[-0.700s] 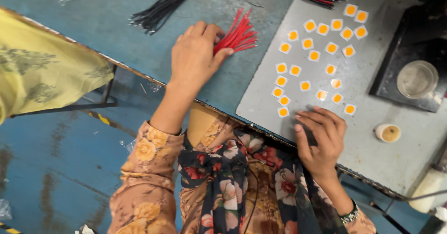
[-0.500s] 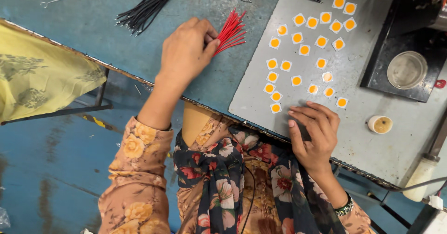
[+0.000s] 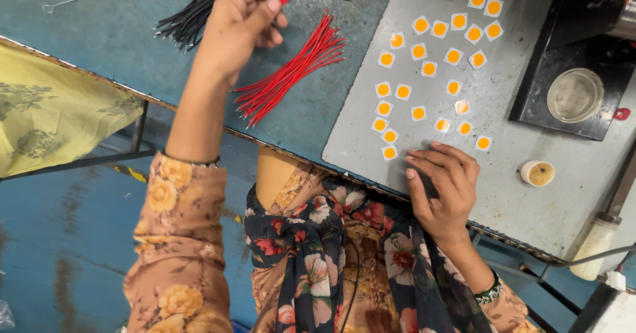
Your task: The person uses a soldering iron to attach red wires to small square LED modules arranged on a work surface. The person repeatedly picks up wires, positions them on the LED contacts, and applies solder to secure the connections.
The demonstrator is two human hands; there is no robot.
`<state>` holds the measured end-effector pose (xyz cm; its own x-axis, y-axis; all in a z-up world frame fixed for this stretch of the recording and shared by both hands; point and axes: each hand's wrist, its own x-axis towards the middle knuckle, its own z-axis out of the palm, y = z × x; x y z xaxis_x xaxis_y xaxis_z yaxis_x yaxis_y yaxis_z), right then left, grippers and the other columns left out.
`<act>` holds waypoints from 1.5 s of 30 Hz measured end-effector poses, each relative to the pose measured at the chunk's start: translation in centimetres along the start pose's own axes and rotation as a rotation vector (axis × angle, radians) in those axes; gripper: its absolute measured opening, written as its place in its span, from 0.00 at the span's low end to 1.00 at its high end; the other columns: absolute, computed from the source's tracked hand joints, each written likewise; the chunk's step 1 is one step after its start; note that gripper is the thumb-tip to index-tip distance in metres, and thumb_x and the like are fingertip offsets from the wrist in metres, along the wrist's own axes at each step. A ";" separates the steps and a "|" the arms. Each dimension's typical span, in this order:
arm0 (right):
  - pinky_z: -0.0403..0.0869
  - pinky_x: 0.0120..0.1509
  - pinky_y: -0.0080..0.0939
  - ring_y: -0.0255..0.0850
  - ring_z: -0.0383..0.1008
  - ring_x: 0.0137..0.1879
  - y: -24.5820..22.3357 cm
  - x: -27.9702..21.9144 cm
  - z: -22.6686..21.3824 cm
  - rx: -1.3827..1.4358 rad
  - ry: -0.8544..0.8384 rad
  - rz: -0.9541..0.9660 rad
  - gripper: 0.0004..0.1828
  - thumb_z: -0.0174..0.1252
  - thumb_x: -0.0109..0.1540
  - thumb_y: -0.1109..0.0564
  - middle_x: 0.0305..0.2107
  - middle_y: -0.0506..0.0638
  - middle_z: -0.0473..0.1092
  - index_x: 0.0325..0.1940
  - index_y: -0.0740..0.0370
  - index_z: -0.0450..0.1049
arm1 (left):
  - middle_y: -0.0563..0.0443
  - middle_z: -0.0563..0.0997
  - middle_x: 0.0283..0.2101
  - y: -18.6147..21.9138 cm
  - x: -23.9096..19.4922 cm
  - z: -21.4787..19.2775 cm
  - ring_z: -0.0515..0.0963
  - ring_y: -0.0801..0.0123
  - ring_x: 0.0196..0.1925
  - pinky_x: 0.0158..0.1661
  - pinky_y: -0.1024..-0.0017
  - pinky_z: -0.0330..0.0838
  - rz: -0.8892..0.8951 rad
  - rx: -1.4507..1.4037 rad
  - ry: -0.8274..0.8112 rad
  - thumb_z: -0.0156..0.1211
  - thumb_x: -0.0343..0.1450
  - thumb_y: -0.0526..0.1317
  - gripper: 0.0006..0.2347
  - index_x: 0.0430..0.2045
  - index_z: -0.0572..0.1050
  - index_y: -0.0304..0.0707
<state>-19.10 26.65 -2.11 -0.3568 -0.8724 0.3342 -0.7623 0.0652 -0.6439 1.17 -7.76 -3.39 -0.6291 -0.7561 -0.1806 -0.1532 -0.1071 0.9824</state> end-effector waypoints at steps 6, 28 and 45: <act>0.67 0.69 0.46 0.49 0.71 0.62 -0.5 0.4 0.0 -0.004 0.002 0.002 0.08 0.66 0.61 0.64 0.45 0.49 0.77 0.45 0.61 0.80 | 0.59 0.78 0.32 1.0 2.6 -0.4 0.70 0.83 0.25 0.26 0.83 0.63 -0.099 -0.033 -0.083 0.54 0.80 0.45 0.11 0.45 0.77 0.37; 0.70 0.31 0.36 0.43 0.75 0.36 17.4 0.5 -9.5 0.603 0.845 0.254 0.35 0.64 0.76 0.52 0.42 0.57 0.70 0.74 0.58 0.46 | 0.54 0.73 0.33 3.2 -15.8 12.6 0.68 0.77 0.32 0.33 0.77 0.63 0.089 0.378 0.150 0.64 0.74 0.37 0.05 0.37 0.80 0.34; 0.71 0.38 0.34 0.37 0.77 0.34 31.8 4.8 -12.4 0.274 0.772 0.339 0.15 0.50 0.74 0.60 0.30 0.54 0.80 0.45 0.68 0.82 | 0.52 0.74 0.34 1.9 -15.6 13.5 0.78 0.65 0.31 0.33 0.67 0.71 0.217 0.522 0.150 0.65 0.72 0.42 0.06 0.38 0.83 0.44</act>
<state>-51.77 30.60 -12.49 -0.8801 -0.2505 0.4033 -0.4291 0.0560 -0.9015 0.39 12.58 0.62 -0.5789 -0.8125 0.0686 -0.4122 0.3642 0.8351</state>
